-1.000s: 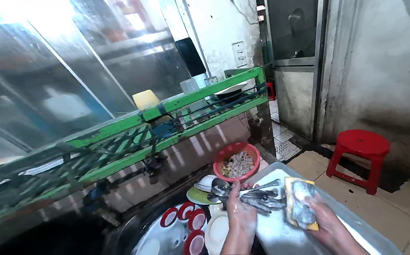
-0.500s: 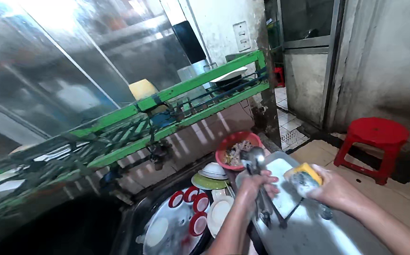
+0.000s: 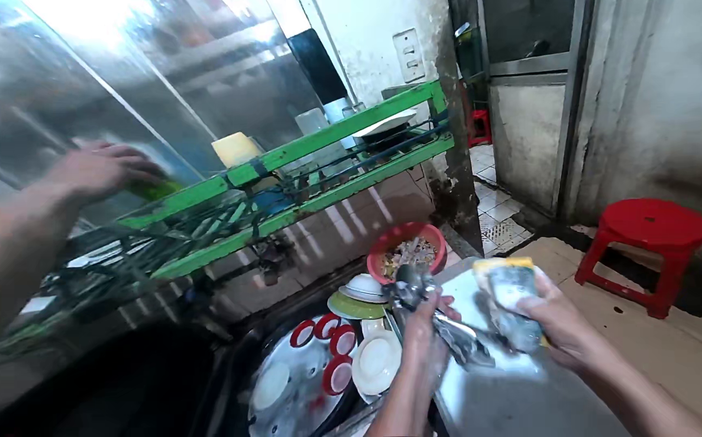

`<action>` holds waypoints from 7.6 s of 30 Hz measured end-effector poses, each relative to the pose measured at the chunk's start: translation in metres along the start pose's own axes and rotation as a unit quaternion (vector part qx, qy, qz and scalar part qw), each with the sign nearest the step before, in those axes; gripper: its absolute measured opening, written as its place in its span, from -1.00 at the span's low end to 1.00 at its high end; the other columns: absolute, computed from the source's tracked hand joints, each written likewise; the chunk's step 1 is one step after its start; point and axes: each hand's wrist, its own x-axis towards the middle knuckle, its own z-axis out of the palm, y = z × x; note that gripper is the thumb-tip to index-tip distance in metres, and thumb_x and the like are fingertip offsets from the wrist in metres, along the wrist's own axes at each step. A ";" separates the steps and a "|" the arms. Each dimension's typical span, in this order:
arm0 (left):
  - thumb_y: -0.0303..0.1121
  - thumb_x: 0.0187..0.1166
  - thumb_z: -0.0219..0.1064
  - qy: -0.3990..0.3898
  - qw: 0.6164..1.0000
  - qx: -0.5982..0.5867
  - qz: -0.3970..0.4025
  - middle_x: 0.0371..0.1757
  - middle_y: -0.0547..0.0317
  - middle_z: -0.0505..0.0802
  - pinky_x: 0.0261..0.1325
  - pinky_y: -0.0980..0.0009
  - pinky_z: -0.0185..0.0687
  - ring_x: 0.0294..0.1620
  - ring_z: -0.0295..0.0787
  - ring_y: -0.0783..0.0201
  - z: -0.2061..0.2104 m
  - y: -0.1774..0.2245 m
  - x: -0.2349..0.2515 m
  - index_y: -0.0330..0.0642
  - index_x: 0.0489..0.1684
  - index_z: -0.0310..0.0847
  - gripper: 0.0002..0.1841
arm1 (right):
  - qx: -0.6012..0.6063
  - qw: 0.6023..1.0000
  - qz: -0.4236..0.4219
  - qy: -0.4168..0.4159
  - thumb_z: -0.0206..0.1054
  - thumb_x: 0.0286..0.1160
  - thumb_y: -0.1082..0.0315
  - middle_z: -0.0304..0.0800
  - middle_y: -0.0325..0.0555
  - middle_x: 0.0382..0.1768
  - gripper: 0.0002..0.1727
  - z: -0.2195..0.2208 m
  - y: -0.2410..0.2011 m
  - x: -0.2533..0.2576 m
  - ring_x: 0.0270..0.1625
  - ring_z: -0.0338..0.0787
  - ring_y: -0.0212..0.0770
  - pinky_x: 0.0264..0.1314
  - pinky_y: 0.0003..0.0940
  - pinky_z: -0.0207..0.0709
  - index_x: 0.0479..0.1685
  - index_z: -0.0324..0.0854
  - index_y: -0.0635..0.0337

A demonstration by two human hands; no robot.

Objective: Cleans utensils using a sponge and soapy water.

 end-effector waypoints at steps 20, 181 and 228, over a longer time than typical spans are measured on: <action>-0.21 0.90 -0.11 0.052 0.973 -0.150 0.169 -0.56 0.27 0.66 -0.53 0.47 0.64 -0.66 0.57 0.39 -0.016 0.054 -0.002 -0.10 -0.18 0.54 -0.67 | -0.174 0.978 -0.012 0.118 0.51 0.10 0.51 0.71 0.22 0.27 -0.17 -0.034 0.032 0.013 0.23 0.78 0.00 0.27 0.03 0.66 0.60 0.38 0.30; -0.38 0.71 0.30 0.084 0.951 0.269 -0.128 -0.61 0.13 0.68 -0.54 0.44 0.66 -0.68 0.64 0.33 0.020 -0.030 -0.031 -0.40 -0.04 0.55 -0.80 | -0.099 0.991 0.027 -0.082 0.43 0.30 0.51 0.81 0.01 0.06 -0.38 -0.010 0.036 0.033 -0.02 0.86 -0.18 0.05 -0.20 0.79 0.48 0.50 0.21; -0.50 0.77 0.09 -0.018 0.986 0.165 -0.033 0.00 -0.11 0.89 0.04 0.26 0.82 -0.05 0.88 0.15 -0.011 -0.039 -0.032 -0.49 0.16 0.63 -0.74 | -0.393 0.907 0.107 -0.103 0.46 0.55 0.19 0.72 0.26 0.24 -0.47 -0.021 0.015 0.057 0.30 0.71 0.13 0.43 0.17 0.50 0.45 0.56 0.25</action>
